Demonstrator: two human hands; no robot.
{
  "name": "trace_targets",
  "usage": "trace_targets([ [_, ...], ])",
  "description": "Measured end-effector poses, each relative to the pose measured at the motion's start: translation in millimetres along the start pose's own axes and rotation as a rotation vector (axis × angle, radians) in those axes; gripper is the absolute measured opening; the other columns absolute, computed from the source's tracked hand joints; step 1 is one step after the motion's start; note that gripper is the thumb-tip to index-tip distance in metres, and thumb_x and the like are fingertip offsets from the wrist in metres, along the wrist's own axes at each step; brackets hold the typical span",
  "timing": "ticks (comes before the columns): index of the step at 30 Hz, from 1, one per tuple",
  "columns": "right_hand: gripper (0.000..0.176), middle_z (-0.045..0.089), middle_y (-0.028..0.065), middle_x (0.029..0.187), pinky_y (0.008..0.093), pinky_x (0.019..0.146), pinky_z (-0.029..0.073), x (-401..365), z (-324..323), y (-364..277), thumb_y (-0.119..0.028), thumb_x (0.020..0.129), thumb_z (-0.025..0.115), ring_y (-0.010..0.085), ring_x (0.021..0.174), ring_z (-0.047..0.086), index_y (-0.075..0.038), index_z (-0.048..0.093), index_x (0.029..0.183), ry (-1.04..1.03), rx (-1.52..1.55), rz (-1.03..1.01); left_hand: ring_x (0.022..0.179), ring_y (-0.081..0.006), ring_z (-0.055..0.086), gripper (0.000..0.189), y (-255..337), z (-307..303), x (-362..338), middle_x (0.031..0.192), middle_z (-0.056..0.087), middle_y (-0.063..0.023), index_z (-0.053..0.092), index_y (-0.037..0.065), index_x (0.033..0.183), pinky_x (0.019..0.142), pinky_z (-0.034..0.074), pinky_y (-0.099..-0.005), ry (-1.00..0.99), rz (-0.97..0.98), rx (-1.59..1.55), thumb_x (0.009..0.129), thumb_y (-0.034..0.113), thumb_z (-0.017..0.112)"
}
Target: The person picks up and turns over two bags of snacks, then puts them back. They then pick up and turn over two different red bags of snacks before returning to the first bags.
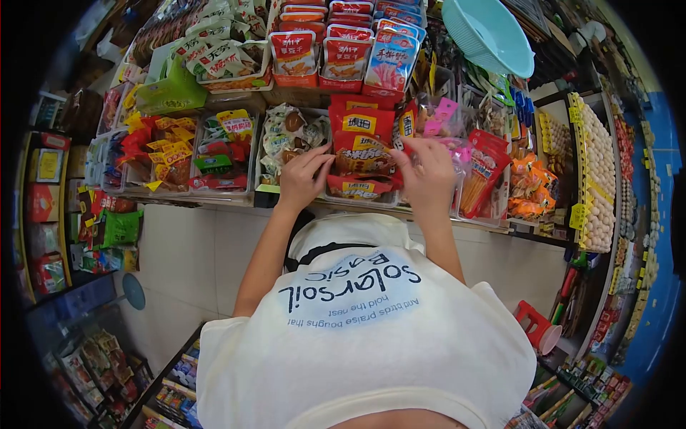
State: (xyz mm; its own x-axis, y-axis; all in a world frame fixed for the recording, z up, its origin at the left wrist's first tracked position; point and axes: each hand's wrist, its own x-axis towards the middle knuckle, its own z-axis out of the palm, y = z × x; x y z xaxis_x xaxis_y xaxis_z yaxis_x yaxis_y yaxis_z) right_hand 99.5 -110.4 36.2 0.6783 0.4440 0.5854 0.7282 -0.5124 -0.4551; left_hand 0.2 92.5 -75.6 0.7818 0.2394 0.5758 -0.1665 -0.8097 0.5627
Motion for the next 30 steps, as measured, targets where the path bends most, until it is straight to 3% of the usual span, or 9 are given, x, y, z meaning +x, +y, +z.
trace_targets([
  [5,0.031,0.064,0.006,0.088,0.0353,0.066,0.049,8,-3,13,-0.029,0.082,0.072,0.0237,0.079,0.061,-0.007,0.067,0.104,0.077,-0.039,0.204,0.085,-0.0275,0.068,0.015,1,0,-1,0.103,0.07,-0.0105,0.069,0.004,0.091,0.074,0.054,-0.0333,0.003,-0.007,-0.013,0.076,0.002,0.069],
  [7,0.043,0.066,0.0086,0.091,0.0372,0.07,0.05,15,-1,11,-0.041,0.081,0.071,0.0259,0.084,0.064,-0.007,0.065,0.108,-0.059,-0.165,0.329,0.085,-0.0275,0.068,0.014,1,1,-1,0.103,0.07,-0.0105,0.069,0.004,0.091,0.074,0.054,-0.0334,0.012,-0.015,-0.018,0.076,0.002,0.069],
  [8,0.043,0.066,0.0086,0.091,0.0372,0.07,0.05,16,3,14,-0.041,0.081,0.071,0.0259,0.084,0.064,-0.007,0.065,0.108,-0.062,-0.16,0.322,0.085,-0.0275,0.068,0.014,0,1,-2,0.102,0.07,-0.0105,0.069,0.004,0.091,0.074,0.054,-0.0335,0.018,-0.019,-0.024,0.077,0.003,0.069],
  [10,0.044,0.068,0.0124,0.094,0.0394,0.071,0.051,19,12,24,-0.04,0.081,0.07,0.0276,0.086,0.066,-0.007,0.065,0.11,-0.278,-0.213,0.371,0.085,-0.0275,0.068,0.014,2,-1,-2,0.102,0.07,-0.0105,0.069,0.004,0.09,0.073,0.054,-0.0337,0.023,-0.026,-0.011,0.076,0.004,0.069],
  [14,0.034,0.07,0.0148,0.087,0.0431,0.069,0.051,32,17,33,-0.031,0.083,0.068,0.0303,0.077,0.067,-0.006,0.067,0.106,-0.297,-0.252,0.301,0.085,-0.0279,0.068,0.013,4,-2,1,0.101,0.07,-0.0107,0.069,0.005,0.09,0.073,0.054,-0.0343,0.011,-0.055,-0.002,0.076,0.005,0.07],
  [17,0.023,0.069,0.0161,0.081,0.0411,0.064,0.052,31,16,43,-0.021,0.084,0.065,0.0302,0.068,0.068,-0.006,0.07,0.1,-0.207,-0.177,0.301,0.084,-0.0284,0.068,0.013,6,-4,3,0.1,0.07,-0.0113,0.069,0.004,0.089,0.073,0.054,-0.0346,0.011,-0.049,-0.008,0.076,0.004,0.07],
  [20,0.019,0.07,0.0131,0.074,0.033,0.057,0.052,34,1,37,-0.016,0.084,0.065,0.0223,0.059,0.067,-0.005,0.072,0.098,-0.085,0.039,0.362,0.085,-0.0287,0.068,0.013,3,-2,-1,0.1,0.07,-0.0117,0.068,0.004,0.089,0.073,0.054,-0.0348,0.007,-0.052,-0.014,0.076,0.004,0.07],
  [23,0.02,0.069,0.0045,0.073,0.0211,0.056,0.048,42,-23,26,-0.008,0.085,0.066,0.0054,0.06,0.061,-0.005,0.071,0.104,0.014,0.173,0.449,0.081,-0.025,0.068,0.011,0,0,1,0.099,0.07,-0.0076,0.069,0.006,0.089,0.069,0.053,-0.0334,0.026,-0.019,0.017,0.078,0.008,0.07],
  [30,0.017,0.07,0.0038,0.085,0.0187,0.063,0.048,49,-44,20,-0.004,0.087,0.065,0.0049,0.071,0.061,0.002,0.069,0.103,0.277,0.551,0.426,0.083,-0.0273,0.067,0.012,6,-1,4,0.1,0.07,-0.011,0.07,0.004,0.089,0.072,0.053,-0.0339,0.007,-0.029,0.035,0.077,0.005,0.07],
])
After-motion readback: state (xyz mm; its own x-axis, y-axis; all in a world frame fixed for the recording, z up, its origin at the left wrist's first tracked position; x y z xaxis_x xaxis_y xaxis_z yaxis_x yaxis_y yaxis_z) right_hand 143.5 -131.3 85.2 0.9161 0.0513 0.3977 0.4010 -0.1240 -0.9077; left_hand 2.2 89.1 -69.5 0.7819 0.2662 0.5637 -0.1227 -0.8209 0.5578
